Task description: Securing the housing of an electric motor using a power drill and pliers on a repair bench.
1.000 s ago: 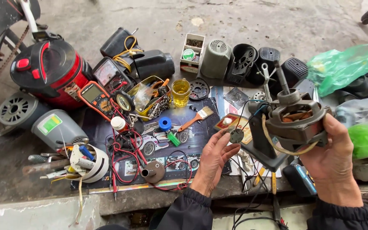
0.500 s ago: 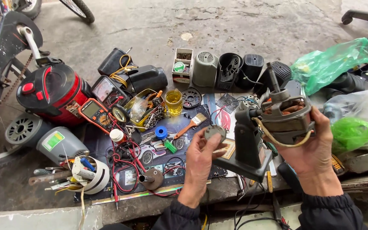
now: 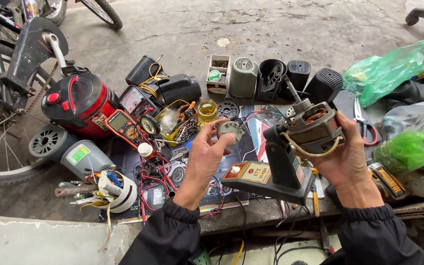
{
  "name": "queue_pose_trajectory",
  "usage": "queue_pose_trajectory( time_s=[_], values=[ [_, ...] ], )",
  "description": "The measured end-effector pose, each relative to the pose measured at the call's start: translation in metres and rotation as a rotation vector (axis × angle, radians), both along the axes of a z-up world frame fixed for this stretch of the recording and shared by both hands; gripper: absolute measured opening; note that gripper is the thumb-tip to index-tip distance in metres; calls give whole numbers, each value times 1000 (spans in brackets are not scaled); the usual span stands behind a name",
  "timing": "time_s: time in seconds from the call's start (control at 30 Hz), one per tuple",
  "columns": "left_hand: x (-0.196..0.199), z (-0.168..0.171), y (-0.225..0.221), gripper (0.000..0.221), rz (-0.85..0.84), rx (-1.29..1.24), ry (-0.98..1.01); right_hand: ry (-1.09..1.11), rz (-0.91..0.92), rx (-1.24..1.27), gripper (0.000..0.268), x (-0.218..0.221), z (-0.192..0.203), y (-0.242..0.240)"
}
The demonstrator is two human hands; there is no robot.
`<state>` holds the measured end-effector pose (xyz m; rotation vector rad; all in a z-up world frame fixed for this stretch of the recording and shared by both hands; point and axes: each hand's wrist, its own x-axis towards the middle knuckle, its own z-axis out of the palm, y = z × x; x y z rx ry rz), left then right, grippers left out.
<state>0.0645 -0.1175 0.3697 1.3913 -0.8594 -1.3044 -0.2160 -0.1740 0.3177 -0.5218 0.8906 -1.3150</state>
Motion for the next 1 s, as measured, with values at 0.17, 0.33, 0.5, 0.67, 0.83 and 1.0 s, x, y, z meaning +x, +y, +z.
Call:
queue_pose_trajectory(
  time_s=[0.17,0.33,0.5,0.67,0.83,1.0],
  values=[
    [8,-10,-11,78,-29,62,16,127,-14,81,50,10,4,-1],
    [23,-30,-26,50,102,23,188,131,16,95,51,4,-14,-12],
    [30,-51,-35,26,141,40,272,113,47,111,49,0,-22,-19],
    [18,-86,-45,33,18,105,211,80,61,74,43,4,-21,-17],
    [17,-116,-57,30,5,214,48,109,46,121,45,3,-19,-16],
    [-4,-90,-47,48,-139,174,-106,115,28,122,48,2,-17,-16]
  ],
)
